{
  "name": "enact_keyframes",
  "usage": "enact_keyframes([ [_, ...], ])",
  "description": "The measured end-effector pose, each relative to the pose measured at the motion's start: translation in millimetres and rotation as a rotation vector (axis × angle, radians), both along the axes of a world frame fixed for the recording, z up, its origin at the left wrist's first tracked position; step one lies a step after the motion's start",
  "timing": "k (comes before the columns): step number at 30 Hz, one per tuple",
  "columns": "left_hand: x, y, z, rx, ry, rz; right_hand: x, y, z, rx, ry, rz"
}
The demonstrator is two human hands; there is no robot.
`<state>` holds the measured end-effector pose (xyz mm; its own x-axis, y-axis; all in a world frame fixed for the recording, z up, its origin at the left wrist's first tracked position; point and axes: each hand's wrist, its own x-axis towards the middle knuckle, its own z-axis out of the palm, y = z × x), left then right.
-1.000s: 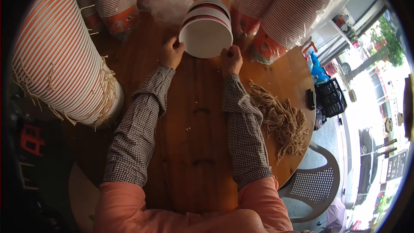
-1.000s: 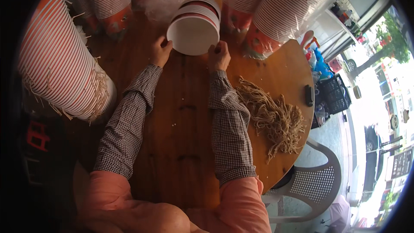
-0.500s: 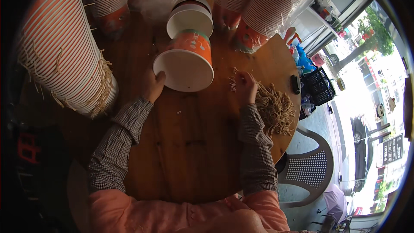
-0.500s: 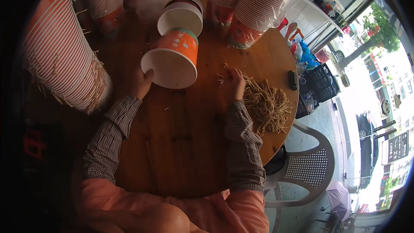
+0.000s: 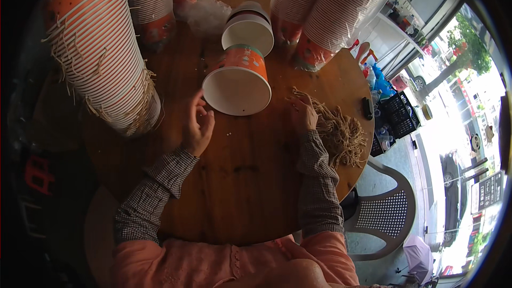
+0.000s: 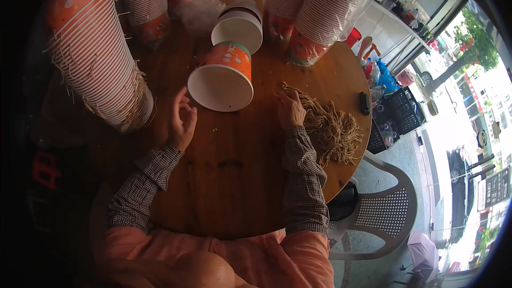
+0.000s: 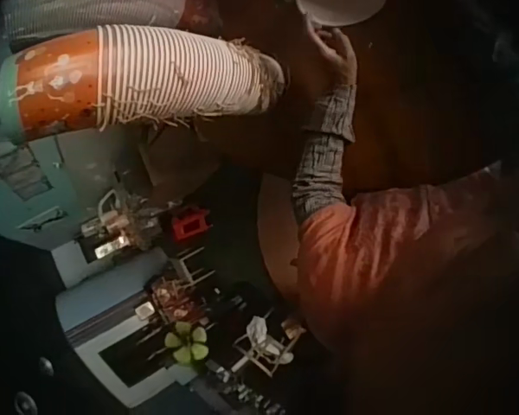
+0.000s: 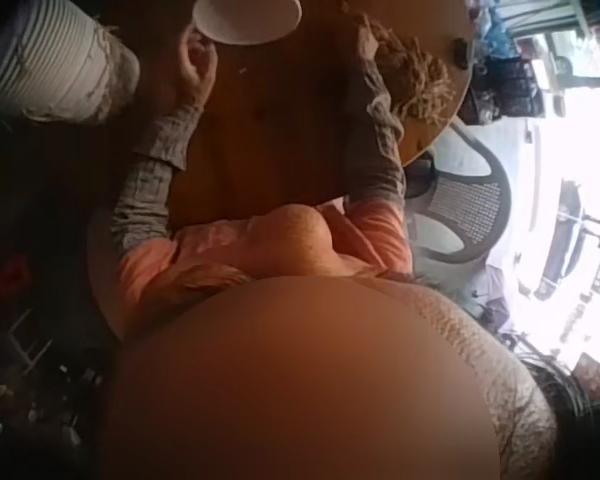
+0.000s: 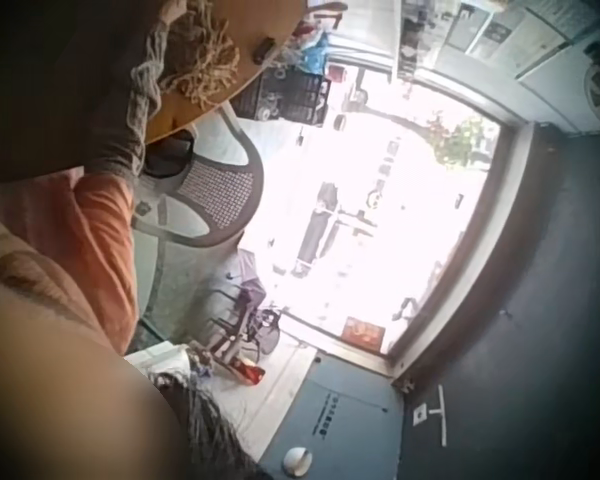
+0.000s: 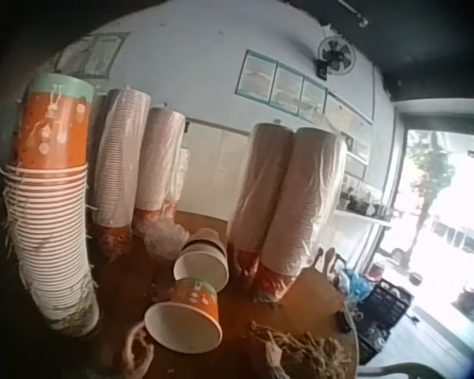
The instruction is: Manually attaching thin string handles to small cardboard buckets.
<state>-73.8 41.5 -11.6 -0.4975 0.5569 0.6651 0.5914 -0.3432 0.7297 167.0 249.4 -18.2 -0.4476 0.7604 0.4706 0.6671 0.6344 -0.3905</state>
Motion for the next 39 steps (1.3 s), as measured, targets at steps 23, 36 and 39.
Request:
enact_keyframes([
  [23,51.1,-16.4,0.5,-0.422,-0.089,-0.392,-42.8,-142.3,29.2,-0.288,0.324,0.484],
  [36,52.4,-7.5,-9.4,-0.246,0.0,-0.388,-34.4,-133.3,28.7,-0.353,0.264,0.408],
  [39,53.7,-4.8,-7.7,-0.202,0.135,-0.344,-31.0,-128.3,25.8,-0.329,0.285,0.454],
])
